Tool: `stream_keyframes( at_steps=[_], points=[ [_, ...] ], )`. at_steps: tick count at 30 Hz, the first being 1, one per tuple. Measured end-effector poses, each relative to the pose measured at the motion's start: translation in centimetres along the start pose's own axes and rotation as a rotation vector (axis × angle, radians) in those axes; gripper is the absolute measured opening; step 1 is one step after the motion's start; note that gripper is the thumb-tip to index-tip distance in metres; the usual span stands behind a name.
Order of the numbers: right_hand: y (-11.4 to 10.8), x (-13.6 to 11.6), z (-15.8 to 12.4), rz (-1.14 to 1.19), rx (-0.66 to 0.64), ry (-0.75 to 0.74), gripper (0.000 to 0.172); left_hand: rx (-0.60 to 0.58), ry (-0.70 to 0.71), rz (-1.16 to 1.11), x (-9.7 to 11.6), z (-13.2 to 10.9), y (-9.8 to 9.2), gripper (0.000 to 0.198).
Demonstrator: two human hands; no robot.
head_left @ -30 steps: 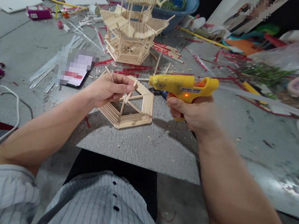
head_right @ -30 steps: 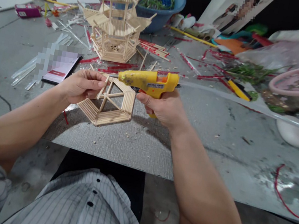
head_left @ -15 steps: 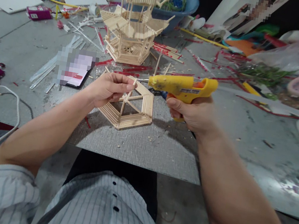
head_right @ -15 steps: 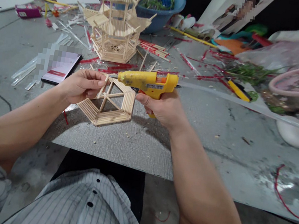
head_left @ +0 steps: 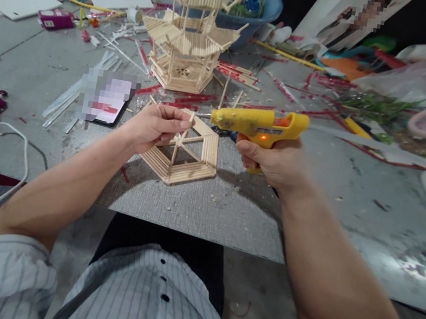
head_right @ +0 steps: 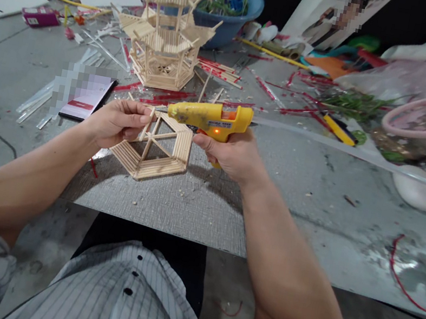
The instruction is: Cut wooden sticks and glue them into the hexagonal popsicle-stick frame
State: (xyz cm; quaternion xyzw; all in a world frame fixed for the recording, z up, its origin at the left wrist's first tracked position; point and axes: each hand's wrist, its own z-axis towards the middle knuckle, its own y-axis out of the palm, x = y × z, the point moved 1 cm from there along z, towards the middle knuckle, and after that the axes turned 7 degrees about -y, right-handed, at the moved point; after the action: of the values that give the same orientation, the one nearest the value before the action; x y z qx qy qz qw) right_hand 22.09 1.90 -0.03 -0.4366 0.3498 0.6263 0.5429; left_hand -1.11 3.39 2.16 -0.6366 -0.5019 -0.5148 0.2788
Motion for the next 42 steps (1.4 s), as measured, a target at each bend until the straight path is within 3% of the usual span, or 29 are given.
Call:
stream_keyframes(
  at_steps=[17, 23, 30, 33, 36, 42],
  points=[
    [-0.1, 0.3, -0.1, 0.0, -0.014, 0.027, 0.029, -0.014, 0.018, -0.024, 0.0, 0.1, 0.0, 0.005],
    [0.0, -0.9, -0.1, 0.067, 0.006, 0.001, 0.034, 0.005, 0.033, 0.058, -0.1, 0.3, 0.0, 0.005],
    [-3.9, -1.8, 1.0, 0.013, 0.379, -0.11, 0.048, 0.057, 0.115, 0.446, -0.9, 0.9, 0.0, 0.008],
    [-5.7, -1.4, 1.5, -0.05, 0.546, -0.129, 0.033, 0.066, 0.15, 0.615, -1.1, 1.1, 0.2, 0.01],
    [-6.6, -1.2, 1.9, -0.123, 0.701, -0.029, 0.017, 0.052, 0.167, 0.804, -0.9, 1.2, 0.6, 0.008],
    [-8.6, -0.7, 2.3, -0.167, 1.064, 0.208, 0.018, 0.021, 0.113, 0.95, -0.6, 1.0, 1.1, 0.012]
  ],
)
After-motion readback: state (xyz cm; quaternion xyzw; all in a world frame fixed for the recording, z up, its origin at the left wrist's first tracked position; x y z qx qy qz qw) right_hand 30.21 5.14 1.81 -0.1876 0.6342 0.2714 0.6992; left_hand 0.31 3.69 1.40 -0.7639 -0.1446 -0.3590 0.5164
